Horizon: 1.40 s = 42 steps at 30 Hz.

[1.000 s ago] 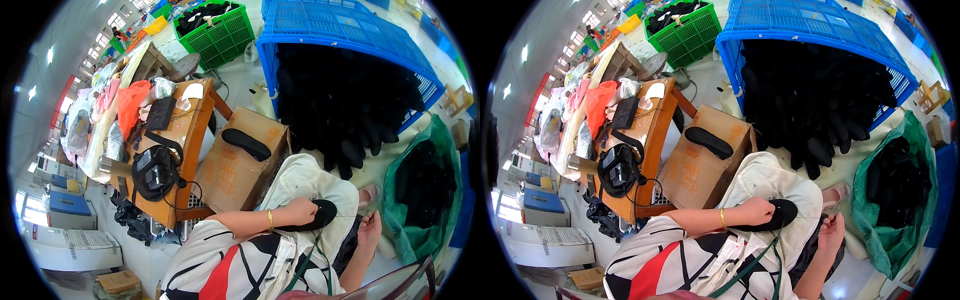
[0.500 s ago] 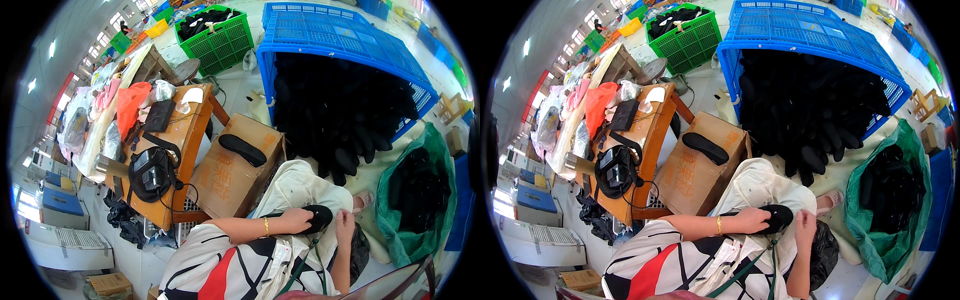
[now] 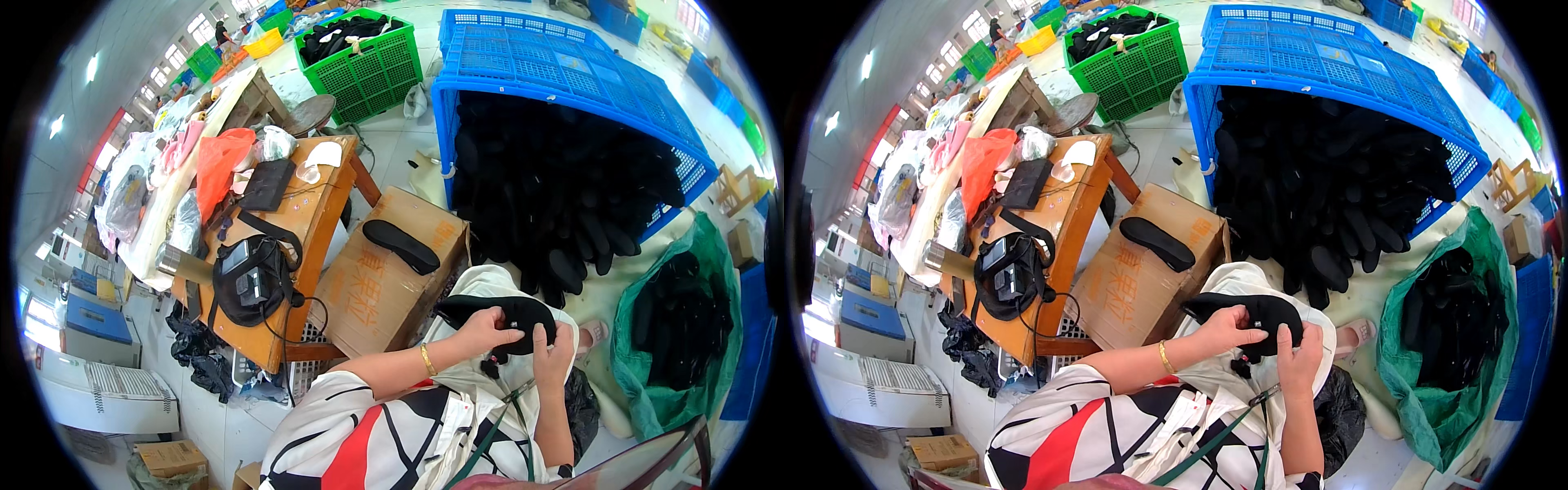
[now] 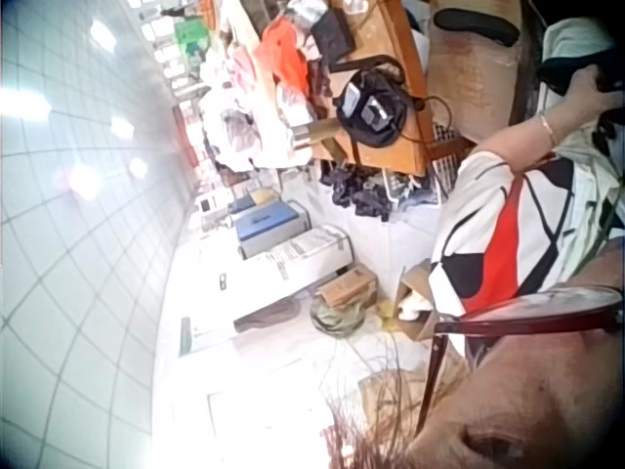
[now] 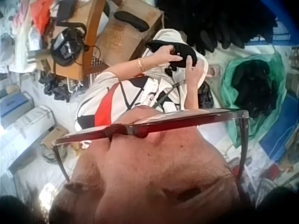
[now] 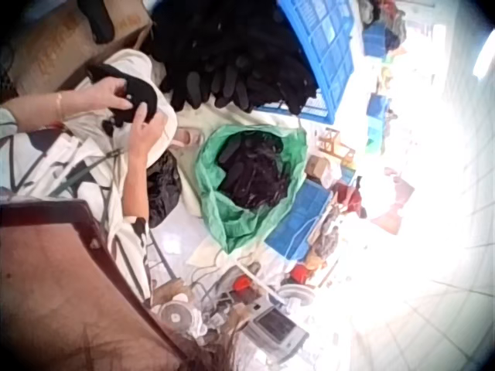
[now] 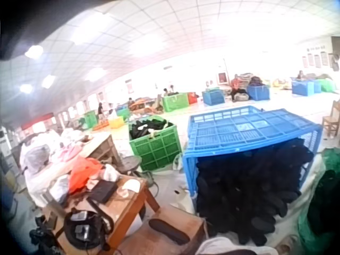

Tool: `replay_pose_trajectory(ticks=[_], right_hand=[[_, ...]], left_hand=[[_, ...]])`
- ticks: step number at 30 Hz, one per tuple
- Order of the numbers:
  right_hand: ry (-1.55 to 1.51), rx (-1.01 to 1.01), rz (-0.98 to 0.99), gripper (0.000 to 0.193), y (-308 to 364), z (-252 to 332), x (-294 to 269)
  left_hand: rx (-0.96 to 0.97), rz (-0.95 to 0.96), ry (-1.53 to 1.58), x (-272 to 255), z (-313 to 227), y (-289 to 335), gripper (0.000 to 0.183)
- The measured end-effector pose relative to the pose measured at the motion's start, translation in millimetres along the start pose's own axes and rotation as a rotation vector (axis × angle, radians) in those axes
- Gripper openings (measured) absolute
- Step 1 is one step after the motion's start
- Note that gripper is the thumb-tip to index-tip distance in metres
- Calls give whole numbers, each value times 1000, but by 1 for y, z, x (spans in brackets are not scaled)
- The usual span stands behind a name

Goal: The person sits on the floor and sews a black glove using a needle and thread. They repeatedly insert the needle into the glove fabric and pull the thread through to stitch the material. The person handles the glove with both hands, adjusting its position on their lap as they work.

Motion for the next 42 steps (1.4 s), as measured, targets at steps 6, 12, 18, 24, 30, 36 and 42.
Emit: replay_pose_trajectory(ticks=[6,12,18,24,30,36,42], right_hand=[[-342,267,146,29,7,-67,29],[-77,23,44,44,2,-21,27],[-37,81,206,71,-5,-21,53],[-90,30,315,74,-2,-30,64],[-9,-36,331,74,-2,-21,66],[-37,-103,296,61,-7,-7,60],[87,-263,338,29,-13,30,68]], left_hand=[[114,165,166,4,13,-4,27],[8,58,-186,-10,39,-7,21],[-2,107,102,-9,50,-5,19],[-43,146,260,-12,60,-2,19],[-25,89,204,-18,57,0,25],[-6,-36,-113,-30,59,2,32],[118,-42,-344,-18,47,13,35]])
Point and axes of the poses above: each hand's wrist, its own y-axis away from the middle knuckle, its own x-axis out of the palm, z = x × y, the point moved 8 cm from there along -y, towards the middle knuckle, and after that the axes turned 9 degrees about z, right-handed, at the moved point
